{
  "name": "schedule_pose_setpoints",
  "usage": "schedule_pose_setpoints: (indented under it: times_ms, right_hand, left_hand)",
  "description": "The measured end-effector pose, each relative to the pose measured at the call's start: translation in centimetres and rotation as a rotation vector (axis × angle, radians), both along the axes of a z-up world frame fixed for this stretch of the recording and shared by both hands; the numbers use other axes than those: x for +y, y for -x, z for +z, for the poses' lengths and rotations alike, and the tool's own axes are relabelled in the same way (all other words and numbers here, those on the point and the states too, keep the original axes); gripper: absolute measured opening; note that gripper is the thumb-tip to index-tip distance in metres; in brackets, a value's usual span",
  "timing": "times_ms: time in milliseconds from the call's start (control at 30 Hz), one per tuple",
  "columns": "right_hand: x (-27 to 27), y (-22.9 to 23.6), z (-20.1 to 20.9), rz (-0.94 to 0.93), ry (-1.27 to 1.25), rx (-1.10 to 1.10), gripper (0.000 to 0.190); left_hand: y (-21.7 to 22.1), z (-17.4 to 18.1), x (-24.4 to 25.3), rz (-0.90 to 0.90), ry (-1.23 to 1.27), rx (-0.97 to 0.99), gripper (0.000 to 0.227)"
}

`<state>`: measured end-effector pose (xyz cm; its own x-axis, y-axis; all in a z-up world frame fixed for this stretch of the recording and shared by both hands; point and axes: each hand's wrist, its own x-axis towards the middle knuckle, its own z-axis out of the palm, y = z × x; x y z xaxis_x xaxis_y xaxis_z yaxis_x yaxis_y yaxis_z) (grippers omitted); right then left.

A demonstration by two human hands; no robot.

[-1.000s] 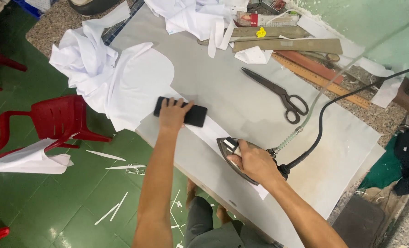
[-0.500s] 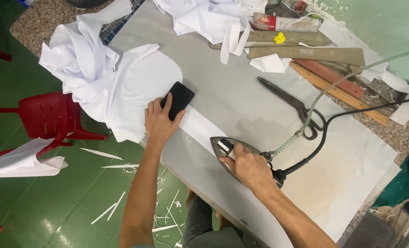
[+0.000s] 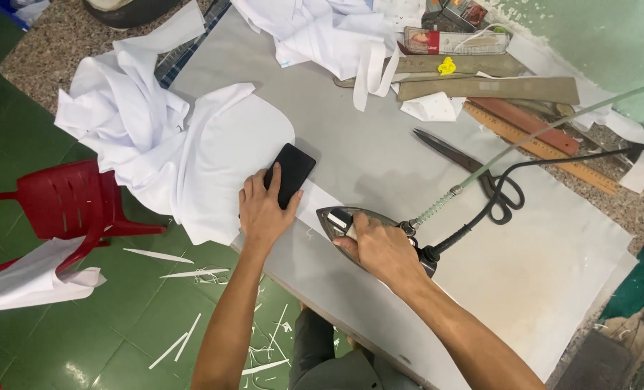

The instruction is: The person irons a white fabric piece on a work table using a steam iron and a black pressing block. They repeatedly smooth the fabric, press it with the block, and move the iron along the material to remove wrinkles.

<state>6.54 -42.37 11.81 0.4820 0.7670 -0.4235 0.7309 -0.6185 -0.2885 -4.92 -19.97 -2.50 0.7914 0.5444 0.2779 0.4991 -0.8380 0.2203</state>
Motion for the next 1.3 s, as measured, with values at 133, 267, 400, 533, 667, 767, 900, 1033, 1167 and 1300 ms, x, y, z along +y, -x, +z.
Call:
schedule_pose_setpoints:
  times_ms: [133,267,400,533,667,767,900,1033,1167,1300]
  right_hand:
    - [0.8,-0.1,0.5,0.011,-0.041,0.045,0.053]
    - [0.6,-0.6,0.8,0.064,-0.100,0.023,0.052]
    - [-0.2,-0.7,-0.3,0.121,-0.152,0.104,0.052]
    - [-1.5,0.0,-1.7,0.118,-0.170,-0.018,0.041]
    - [-5.4,0.3,-3.2,0.182,-0.174,-0.083,0.042]
    - [-8.8,0.0,-3.6,0.185,-0.171,-0.065,0.045]
    - [-13.0,0.3,-4.2,0.145,-0.183,-0.072,0.050]
    - [-16.5,0.8,-1.9,0.138,-0.136,-0.041,0.041]
    - [-19.7,1.0,-2.2,0.109,-0.120,-0.025,0.044]
    - [-22.4,1.6,-1.9,0.075,-0.139,-0.021,0.043]
  left_hand:
    - [0.1,-0.6,0.2,0.001,-0.039,-0.114,0.062]
    - [0.3,0.5,-0.5,0.003,-0.097,-0.386,0.046]
    - [3.3,2.0,-6.5,0.099,-0.174,-0.533,0.040]
    - [7.9,0.7,-18.2,0.133,-0.094,-0.681,0.035]
    - [11.3,-2.2,-29.9,0.152,0.058,-0.682,0.033]
    - [11.7,-2.7,-36.5,0.133,0.129,-0.589,0.032]
    - [9.6,-0.9,-41.5,0.141,0.133,-0.524,0.031]
    - [8.6,-3.6,-43.9,0.142,0.233,-0.408,0.043]
    - [8.6,-4.9,-44.2,0.156,0.240,-0.382,0.050]
    - [8.6,-4.0,-44.2,0.152,0.221,-0.385,0.047]
